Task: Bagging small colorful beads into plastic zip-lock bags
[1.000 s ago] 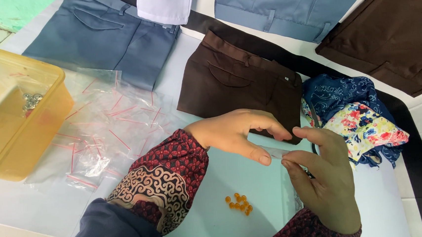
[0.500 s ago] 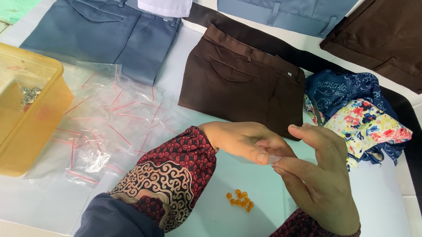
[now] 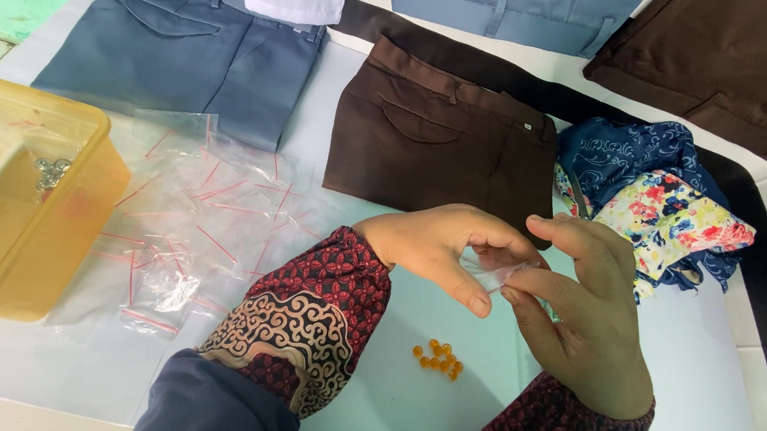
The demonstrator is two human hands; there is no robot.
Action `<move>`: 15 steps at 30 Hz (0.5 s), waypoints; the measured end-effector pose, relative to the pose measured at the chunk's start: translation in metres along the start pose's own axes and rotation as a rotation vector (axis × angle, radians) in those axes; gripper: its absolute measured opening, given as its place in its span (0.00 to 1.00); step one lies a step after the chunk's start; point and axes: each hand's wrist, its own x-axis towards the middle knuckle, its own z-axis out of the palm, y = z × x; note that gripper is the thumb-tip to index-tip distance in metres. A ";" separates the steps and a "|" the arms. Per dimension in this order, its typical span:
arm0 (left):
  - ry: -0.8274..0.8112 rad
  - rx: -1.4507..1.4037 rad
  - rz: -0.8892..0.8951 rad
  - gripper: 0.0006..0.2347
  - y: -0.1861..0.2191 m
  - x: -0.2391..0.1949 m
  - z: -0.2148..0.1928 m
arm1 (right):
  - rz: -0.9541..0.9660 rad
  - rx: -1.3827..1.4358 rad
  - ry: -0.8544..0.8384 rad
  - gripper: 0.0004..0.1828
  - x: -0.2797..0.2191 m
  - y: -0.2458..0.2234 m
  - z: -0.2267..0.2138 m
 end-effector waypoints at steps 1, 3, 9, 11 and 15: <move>0.030 0.025 0.002 0.25 0.000 0.000 0.000 | 0.011 -0.014 -0.004 0.03 -0.001 0.001 0.001; 0.060 0.050 0.004 0.23 0.002 0.000 0.001 | 0.022 -0.027 -0.007 0.02 -0.001 0.001 0.000; 0.150 0.117 -0.024 0.18 0.002 0.002 0.003 | 0.054 -0.038 -0.067 0.09 0.002 0.000 0.000; 0.175 0.140 -0.033 0.19 0.001 0.001 0.004 | 0.038 -0.018 -0.060 0.06 0.001 0.002 -0.001; 0.167 0.209 0.001 0.18 0.015 0.004 0.001 | 0.062 -0.051 -0.100 0.09 0.004 -0.001 -0.013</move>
